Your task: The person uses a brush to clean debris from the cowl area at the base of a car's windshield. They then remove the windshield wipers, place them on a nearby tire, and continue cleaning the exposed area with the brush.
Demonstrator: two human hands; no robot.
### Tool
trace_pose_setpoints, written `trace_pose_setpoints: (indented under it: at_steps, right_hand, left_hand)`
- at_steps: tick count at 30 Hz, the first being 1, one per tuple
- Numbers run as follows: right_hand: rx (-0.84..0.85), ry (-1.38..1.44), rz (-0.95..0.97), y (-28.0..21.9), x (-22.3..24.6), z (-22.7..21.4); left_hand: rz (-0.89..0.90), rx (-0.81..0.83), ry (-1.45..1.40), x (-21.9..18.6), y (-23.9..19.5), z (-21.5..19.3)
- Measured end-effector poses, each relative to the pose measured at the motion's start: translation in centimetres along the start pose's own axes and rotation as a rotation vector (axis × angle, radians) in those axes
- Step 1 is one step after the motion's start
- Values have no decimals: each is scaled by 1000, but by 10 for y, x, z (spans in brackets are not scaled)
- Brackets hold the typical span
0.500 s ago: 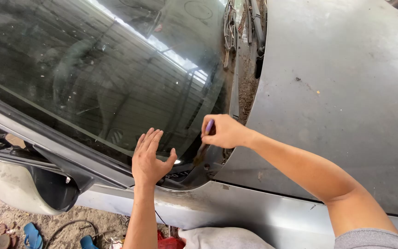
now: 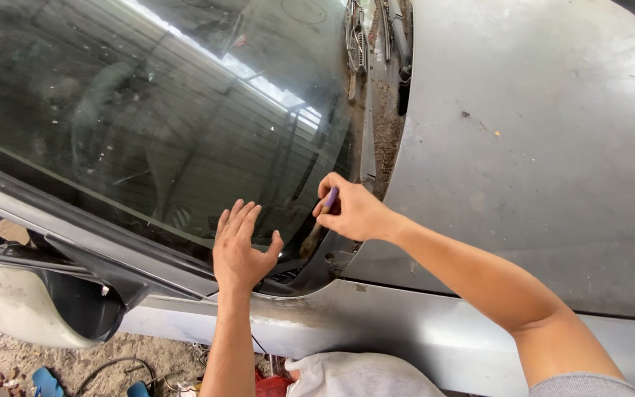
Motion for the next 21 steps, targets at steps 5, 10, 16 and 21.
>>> trace_pose_setpoints:
  at_steps: [5,10,16,21]
  right_hand:
    - [-166,-298,-91,25,12,-47]
    - [-250,-175,-218,10,56,-60]
    - [157,-53,-86,-3,42,5]
    - [-149,-674,-370,32,32,-26]
  left_hand:
    - [43,54,-26,-17,-12,15]
    - [29,94,-74,-16,-14,21]
    - [30,110,-85,-11,-17,22]
    - [29,191,-65,-8,-20,28]
Point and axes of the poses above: each hand's wrist, its own y-axis towards the middle knuckle, its own z-axis out of the palm, x = y × z, the point moved 8 cm from there along y, towards the middle knuckle, and after that the axes turned 8 degrees about -x, right-handed, at the moved point
